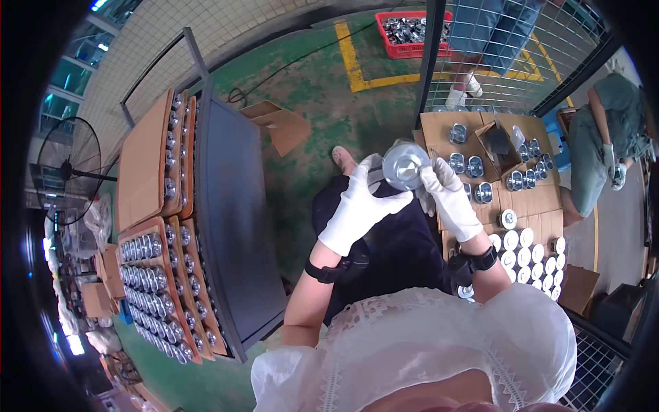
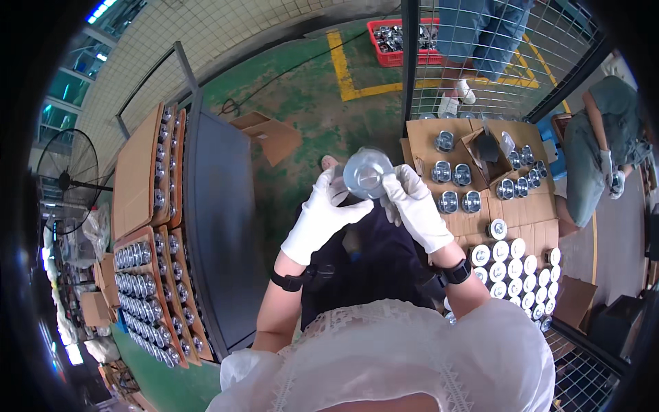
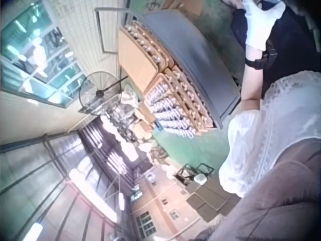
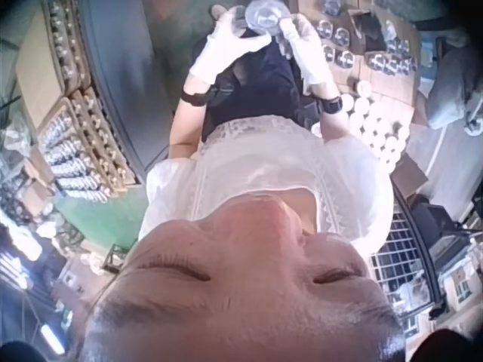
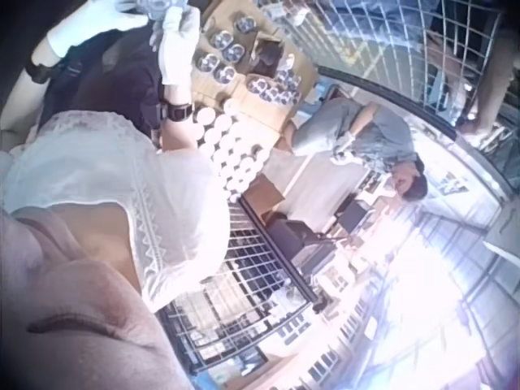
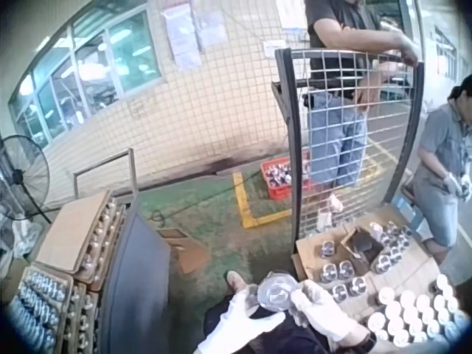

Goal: Inspecting metal pistons and arranging them on a table.

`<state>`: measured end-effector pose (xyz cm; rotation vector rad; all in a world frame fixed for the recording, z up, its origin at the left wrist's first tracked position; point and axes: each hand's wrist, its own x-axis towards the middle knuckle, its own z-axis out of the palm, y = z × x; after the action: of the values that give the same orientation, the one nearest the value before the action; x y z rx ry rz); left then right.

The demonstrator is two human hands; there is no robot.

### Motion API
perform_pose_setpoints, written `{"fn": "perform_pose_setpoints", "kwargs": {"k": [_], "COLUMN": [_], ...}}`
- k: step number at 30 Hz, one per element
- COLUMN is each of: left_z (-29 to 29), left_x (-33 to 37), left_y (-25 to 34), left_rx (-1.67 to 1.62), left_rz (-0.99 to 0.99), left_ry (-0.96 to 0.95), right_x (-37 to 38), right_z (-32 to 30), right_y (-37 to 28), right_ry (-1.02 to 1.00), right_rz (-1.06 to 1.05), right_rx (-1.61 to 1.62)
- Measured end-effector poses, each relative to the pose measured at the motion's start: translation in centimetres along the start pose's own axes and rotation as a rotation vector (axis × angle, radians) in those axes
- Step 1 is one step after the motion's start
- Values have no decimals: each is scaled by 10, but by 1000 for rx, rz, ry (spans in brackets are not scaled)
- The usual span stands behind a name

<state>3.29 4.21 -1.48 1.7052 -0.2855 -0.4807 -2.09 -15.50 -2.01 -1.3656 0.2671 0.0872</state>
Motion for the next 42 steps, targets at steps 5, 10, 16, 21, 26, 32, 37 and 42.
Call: {"fn": "perform_pose_setpoints", "kwargs": {"k": [5, 10, 16, 21, 26, 32, 37, 42], "left_z": [-18, -12, -8, 1, 4, 12, 25, 34], "left_x": [-11, -11, 1, 2, 8, 11, 1, -8], "left_y": [23, 29, 8, -8, -17, -14, 3, 18], "left_rx": [246, 129, -432, -828, -959, -722, -528, 249], "left_rz": [244, 73, -177, -280, -230, -67, 128, 516], "left_ry": [-15, -177, -110, 11, 48, 150, 153, 244], "right_x": [-3, -1, 15, 11, -4, -11, 1, 2], "right_z": [-8, -17, -22, -27, -16, 4, 19, 22], "right_y": [-32, -66, -71, -37, 11, 44, 49, 45], "right_ry": [-97, -318, -300, 13, 73, -5, -273, -508], "right_rz": [-528, -740, -633, -326, -105, 94, 236, 211], "right_rx": [-916, -1360, -1091, -259, 46, 270, 817, 1289]}}
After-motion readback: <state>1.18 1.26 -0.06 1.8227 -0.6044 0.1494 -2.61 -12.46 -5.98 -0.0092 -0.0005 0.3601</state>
